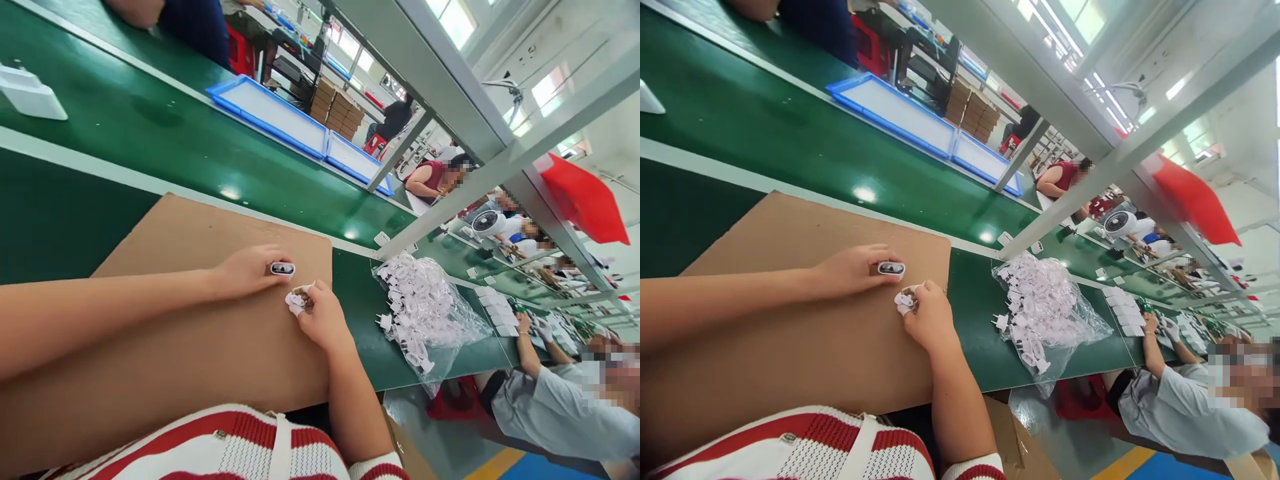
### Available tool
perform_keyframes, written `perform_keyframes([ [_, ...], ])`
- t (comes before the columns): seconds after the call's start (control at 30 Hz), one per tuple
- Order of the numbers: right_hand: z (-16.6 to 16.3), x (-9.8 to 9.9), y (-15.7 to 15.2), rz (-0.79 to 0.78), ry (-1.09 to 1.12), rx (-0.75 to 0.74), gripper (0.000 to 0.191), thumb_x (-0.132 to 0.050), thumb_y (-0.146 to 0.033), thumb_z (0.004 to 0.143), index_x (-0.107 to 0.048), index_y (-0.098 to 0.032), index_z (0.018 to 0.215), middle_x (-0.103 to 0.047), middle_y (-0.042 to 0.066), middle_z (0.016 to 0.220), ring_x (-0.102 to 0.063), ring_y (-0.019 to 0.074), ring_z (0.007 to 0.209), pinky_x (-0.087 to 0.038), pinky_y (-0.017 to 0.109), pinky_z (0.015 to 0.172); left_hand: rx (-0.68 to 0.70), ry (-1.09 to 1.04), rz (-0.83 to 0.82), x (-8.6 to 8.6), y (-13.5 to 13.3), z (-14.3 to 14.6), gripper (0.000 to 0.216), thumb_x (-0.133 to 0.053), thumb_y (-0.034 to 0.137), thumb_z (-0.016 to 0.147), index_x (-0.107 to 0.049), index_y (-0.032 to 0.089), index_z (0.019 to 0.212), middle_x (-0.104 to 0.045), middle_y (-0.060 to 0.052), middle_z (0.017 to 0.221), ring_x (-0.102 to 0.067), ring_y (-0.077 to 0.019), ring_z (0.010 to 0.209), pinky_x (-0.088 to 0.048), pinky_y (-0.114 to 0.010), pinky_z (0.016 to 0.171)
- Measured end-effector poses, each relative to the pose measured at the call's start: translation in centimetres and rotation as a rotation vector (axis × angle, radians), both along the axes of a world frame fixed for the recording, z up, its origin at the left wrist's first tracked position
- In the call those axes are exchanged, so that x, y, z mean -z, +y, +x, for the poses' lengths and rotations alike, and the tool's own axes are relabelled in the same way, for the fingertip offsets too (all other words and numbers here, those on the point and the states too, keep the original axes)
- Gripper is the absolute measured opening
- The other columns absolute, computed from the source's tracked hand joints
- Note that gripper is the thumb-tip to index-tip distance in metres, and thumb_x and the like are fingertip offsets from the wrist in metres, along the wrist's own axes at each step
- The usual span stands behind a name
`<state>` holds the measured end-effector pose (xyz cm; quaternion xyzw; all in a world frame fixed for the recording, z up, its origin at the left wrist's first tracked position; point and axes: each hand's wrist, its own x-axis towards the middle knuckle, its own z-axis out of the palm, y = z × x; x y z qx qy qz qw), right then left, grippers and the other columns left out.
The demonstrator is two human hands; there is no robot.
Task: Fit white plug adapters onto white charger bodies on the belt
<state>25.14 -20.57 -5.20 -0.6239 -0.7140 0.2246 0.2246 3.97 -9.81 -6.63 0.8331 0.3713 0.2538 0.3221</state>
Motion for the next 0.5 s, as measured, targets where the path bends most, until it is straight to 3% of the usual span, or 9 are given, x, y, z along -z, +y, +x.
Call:
perform_keyframes([
  [0.1,-0.2,0.2,0.4,0.005,0.037,-0.035,0.020,-0.073,-0.012,0.082,-0.079,-0.023,0.098,-0.062,0.001,0.091,-0.061,0.0156,0.083,-0.051,0.027,0.073,-0.055,-0.119,-0.042,1.4,-1.0,-0.6,0.066,-0.066,0.072,0.078,-0.067,0.019,0.119,-0.065,-0.011,0.121,-0.064,-0.0272,0.103,-0.054,-0.036,0.089],
  [0.27,-0.3,-0.5,1.5,0.248,0.213,0.223,0.020,-0.065,-0.019,0.089,-0.079,-0.021,0.104,-0.066,0.003,0.095,-0.064,0.0164,0.084,-0.054,0.028,0.075,0.034,-0.191,-0.129,2.2,-0.3,-0.8,0.053,-0.063,0.069,0.085,-0.071,0.020,0.101,-0.068,-0.008,0.100,-0.063,-0.0259,0.095,-0.052,-0.034,0.080],
  [0.37,-1.6,-1.9,2.1,0.336,0.145,0.104,0.030,-0.058,-0.014,0.091,-0.077,-0.022,0.112,-0.066,0.006,0.103,-0.066,0.0185,0.095,-0.056,0.031,0.085,0.037,-0.219,-0.118,2.4,-0.1,-0.8,0.050,-0.063,0.067,0.085,-0.070,0.019,0.098,-0.067,-0.007,0.095,-0.062,-0.0257,0.091,-0.050,-0.035,0.077],
  [0.5,-3.6,-3.2,3.6,0.313,-0.090,-0.094,0.036,-0.054,-0.007,0.090,-0.074,-0.020,0.116,-0.066,0.008,0.105,-0.062,0.0219,0.106,-0.054,0.034,0.093,0.062,-0.257,-0.067,2.4,-0.3,-0.7,0.046,-0.062,0.062,0.087,-0.069,0.018,0.095,-0.067,-0.008,0.094,-0.061,-0.0261,0.090,-0.048,-0.036,0.080],
])
